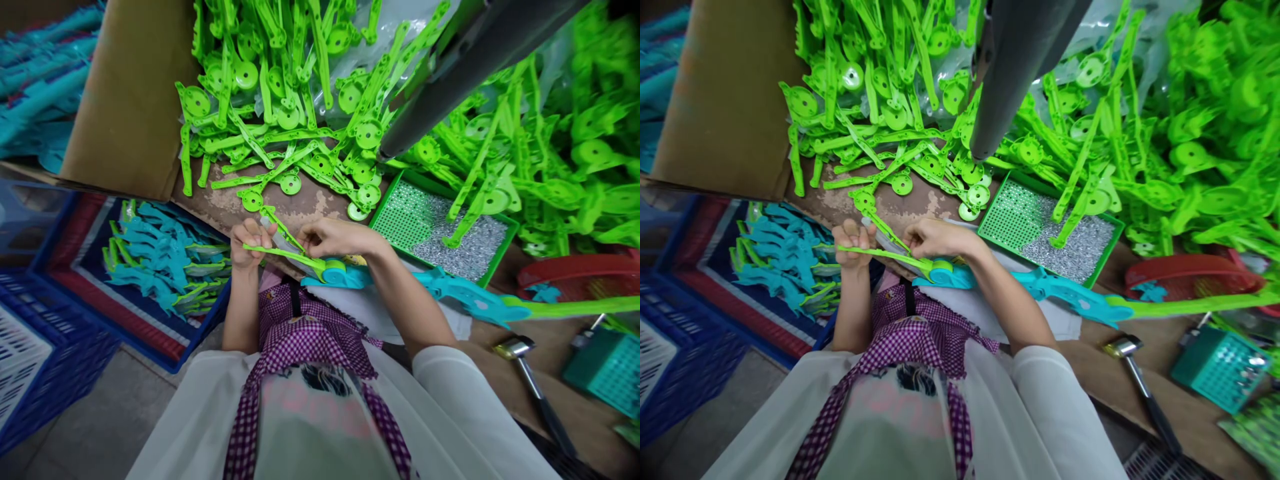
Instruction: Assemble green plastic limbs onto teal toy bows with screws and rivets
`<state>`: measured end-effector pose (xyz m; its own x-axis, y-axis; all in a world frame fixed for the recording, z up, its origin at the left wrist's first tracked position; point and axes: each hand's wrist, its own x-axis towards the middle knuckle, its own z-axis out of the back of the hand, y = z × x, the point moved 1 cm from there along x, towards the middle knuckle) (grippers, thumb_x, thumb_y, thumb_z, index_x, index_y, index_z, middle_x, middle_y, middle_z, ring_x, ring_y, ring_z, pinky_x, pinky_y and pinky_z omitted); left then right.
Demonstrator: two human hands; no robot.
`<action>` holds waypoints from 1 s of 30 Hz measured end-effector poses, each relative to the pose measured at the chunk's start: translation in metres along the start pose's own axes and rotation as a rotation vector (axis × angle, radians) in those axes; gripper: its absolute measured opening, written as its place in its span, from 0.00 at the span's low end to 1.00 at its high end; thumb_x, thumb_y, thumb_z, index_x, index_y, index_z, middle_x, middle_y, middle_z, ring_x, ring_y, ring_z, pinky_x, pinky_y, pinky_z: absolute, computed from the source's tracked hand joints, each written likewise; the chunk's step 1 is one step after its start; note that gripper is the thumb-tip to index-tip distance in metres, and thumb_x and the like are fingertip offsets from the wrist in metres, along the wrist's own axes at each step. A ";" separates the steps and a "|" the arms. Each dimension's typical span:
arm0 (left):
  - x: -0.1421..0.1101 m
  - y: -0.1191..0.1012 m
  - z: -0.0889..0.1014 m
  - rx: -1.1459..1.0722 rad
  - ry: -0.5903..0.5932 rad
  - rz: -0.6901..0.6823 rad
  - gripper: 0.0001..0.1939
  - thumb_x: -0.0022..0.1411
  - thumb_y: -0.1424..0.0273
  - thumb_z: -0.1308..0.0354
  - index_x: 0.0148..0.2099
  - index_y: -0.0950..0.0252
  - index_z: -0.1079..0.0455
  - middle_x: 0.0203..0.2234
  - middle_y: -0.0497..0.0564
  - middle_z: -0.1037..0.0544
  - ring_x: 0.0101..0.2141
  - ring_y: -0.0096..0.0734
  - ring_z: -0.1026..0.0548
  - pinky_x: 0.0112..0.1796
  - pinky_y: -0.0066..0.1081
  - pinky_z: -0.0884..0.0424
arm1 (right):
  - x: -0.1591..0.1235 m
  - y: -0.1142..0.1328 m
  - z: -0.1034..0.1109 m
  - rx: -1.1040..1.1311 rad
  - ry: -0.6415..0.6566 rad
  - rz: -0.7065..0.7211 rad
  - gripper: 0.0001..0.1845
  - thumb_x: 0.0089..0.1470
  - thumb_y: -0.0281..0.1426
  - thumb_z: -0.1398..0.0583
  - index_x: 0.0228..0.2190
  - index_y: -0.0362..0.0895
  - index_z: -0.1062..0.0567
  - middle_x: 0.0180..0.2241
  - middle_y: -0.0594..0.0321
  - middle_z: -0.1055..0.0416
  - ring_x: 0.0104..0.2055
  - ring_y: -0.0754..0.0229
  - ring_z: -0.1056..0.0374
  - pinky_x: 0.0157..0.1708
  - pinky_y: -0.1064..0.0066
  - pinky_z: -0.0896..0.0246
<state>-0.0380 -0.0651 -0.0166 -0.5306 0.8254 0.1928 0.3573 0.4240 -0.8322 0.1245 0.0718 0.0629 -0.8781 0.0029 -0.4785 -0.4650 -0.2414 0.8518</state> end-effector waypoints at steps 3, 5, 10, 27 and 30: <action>0.001 -0.002 -0.002 -0.004 0.000 -0.011 0.27 0.37 0.55 0.19 0.18 0.61 0.35 0.13 0.37 0.40 0.14 0.15 0.36 0.39 0.31 0.18 | 0.001 0.002 -0.004 -0.036 -0.042 -0.037 0.06 0.44 0.24 0.41 0.29 0.42 0.30 0.25 0.68 0.34 0.28 0.66 0.41 0.31 0.72 0.50; 0.002 -0.003 -0.004 0.005 -0.005 -0.007 0.28 0.36 0.54 0.19 0.17 0.61 0.36 0.13 0.37 0.42 0.13 0.15 0.36 0.38 0.30 0.18 | -0.001 0.003 -0.007 -0.092 -0.102 -0.050 0.04 0.46 0.25 0.40 0.28 0.42 0.30 0.25 0.68 0.34 0.28 0.66 0.42 0.31 0.71 0.52; 0.002 -0.006 -0.007 0.039 -0.050 0.024 0.31 0.32 0.51 0.19 0.15 0.62 0.38 0.12 0.38 0.43 0.13 0.15 0.37 0.36 0.30 0.18 | -0.012 -0.002 -0.017 -0.136 -0.189 -0.005 0.08 0.53 0.27 0.43 0.33 0.41 0.24 0.26 0.66 0.31 0.28 0.66 0.43 0.32 0.70 0.53; -0.003 -0.006 -0.008 0.001 -0.043 0.072 0.31 0.32 0.54 0.19 0.16 0.63 0.39 0.13 0.37 0.39 0.14 0.16 0.35 0.40 0.31 0.19 | -0.013 0.000 -0.015 -0.198 -0.135 0.043 0.03 0.52 0.25 0.42 0.32 0.43 0.29 0.27 0.67 0.34 0.28 0.66 0.42 0.33 0.70 0.50; -0.005 -0.002 -0.007 0.025 -0.072 0.091 0.34 0.28 0.50 0.19 0.15 0.64 0.41 0.12 0.37 0.40 0.14 0.17 0.35 0.39 0.32 0.19 | -0.011 -0.011 -0.012 -0.029 -0.041 0.100 0.05 0.47 0.24 0.42 0.31 0.44 0.31 0.28 0.68 0.33 0.30 0.66 0.40 0.33 0.72 0.46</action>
<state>-0.0307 -0.0678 -0.0119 -0.5506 0.8310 0.0789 0.3881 0.3385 -0.8572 0.1410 0.0624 0.0557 -0.9241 0.0165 -0.3819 -0.3718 -0.2704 0.8880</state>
